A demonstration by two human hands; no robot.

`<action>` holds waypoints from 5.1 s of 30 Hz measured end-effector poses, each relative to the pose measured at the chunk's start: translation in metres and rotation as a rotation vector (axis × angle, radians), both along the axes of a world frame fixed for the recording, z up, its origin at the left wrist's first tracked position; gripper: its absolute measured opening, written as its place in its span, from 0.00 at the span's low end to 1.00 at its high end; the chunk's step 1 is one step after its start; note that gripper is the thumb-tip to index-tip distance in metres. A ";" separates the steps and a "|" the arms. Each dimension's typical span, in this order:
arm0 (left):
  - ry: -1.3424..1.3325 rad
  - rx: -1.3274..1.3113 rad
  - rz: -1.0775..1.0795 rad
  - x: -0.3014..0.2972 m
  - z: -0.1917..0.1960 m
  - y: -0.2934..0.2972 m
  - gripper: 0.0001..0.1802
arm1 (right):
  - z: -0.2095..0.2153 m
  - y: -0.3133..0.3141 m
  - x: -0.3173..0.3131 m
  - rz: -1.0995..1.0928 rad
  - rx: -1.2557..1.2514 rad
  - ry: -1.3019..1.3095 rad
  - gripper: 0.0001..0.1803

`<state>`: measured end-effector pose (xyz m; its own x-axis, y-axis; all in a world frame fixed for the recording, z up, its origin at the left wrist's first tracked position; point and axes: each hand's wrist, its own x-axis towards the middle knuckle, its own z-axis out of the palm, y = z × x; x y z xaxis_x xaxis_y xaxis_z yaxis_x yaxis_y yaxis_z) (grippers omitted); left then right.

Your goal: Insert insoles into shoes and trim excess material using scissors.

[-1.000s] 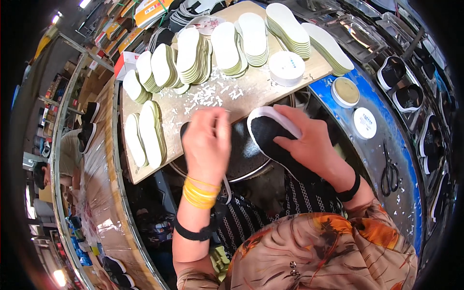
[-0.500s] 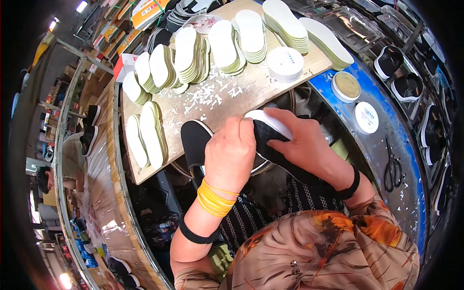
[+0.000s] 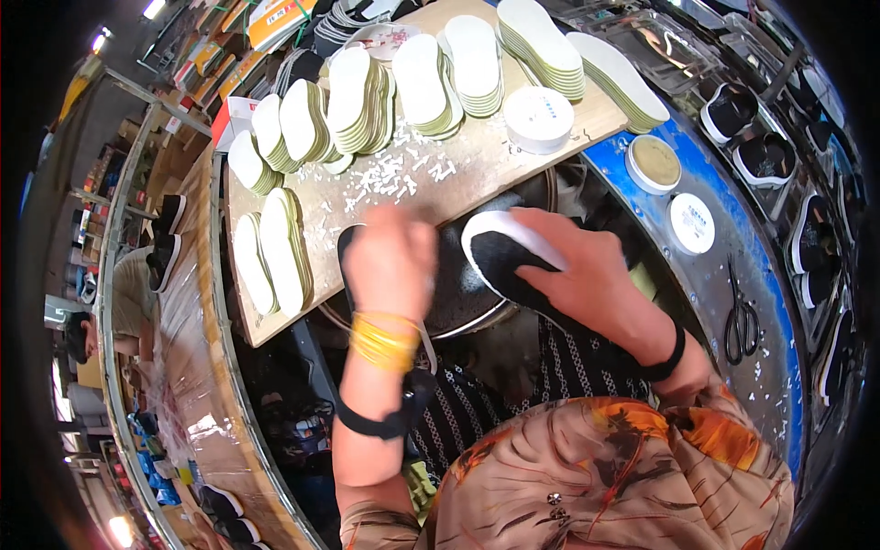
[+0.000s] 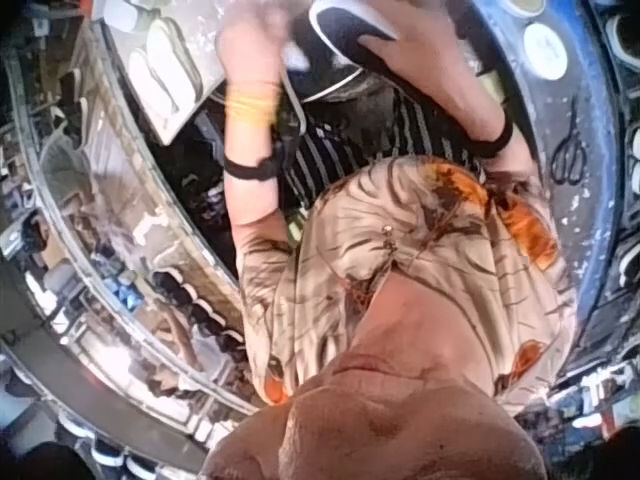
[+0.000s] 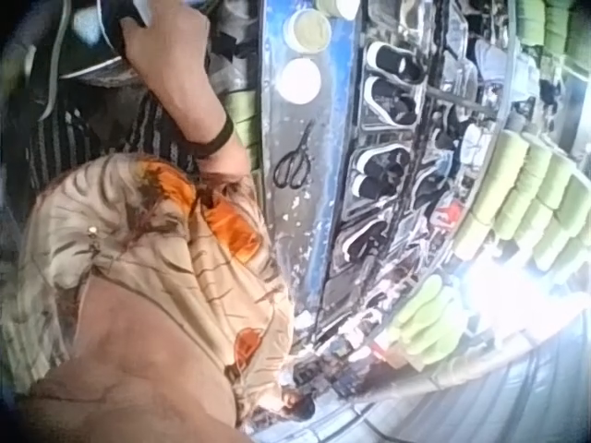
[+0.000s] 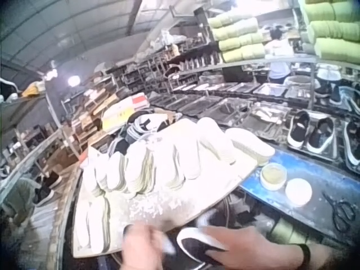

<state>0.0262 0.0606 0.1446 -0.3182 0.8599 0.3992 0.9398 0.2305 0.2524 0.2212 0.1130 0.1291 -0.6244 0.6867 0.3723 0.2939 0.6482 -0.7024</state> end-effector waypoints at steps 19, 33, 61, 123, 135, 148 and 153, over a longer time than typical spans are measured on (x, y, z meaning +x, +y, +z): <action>0.072 0.059 -0.304 0.029 0.004 -0.008 0.03 | -0.001 -0.001 -0.012 -0.044 -0.051 -0.016 0.28; -0.503 -0.164 -0.084 -0.031 -0.023 -0.015 0.16 | -0.005 0.035 0.002 -0.076 -0.647 0.558 0.31; -0.495 -0.174 0.114 -0.057 -0.017 -0.188 0.19 | -0.070 -0.031 -0.165 0.193 -0.149 -0.467 0.24; -0.993 0.399 0.635 -0.102 0.053 -0.278 0.17 | 0.081 0.036 0.013 -0.159 -0.533 0.276 0.09; -0.102 -0.005 0.320 0.039 0.099 -0.241 0.04 | 0.030 -0.094 -0.027 0.617 0.966 0.112 0.15; -0.028 -0.427 -0.071 0.041 0.050 -0.221 0.22 | 0.011 -0.100 -0.022 0.867 0.920 -0.115 0.19; -0.122 -0.517 -0.217 0.040 0.019 -0.216 0.22 | 0.006 -0.078 -0.027 0.847 0.883 0.012 0.16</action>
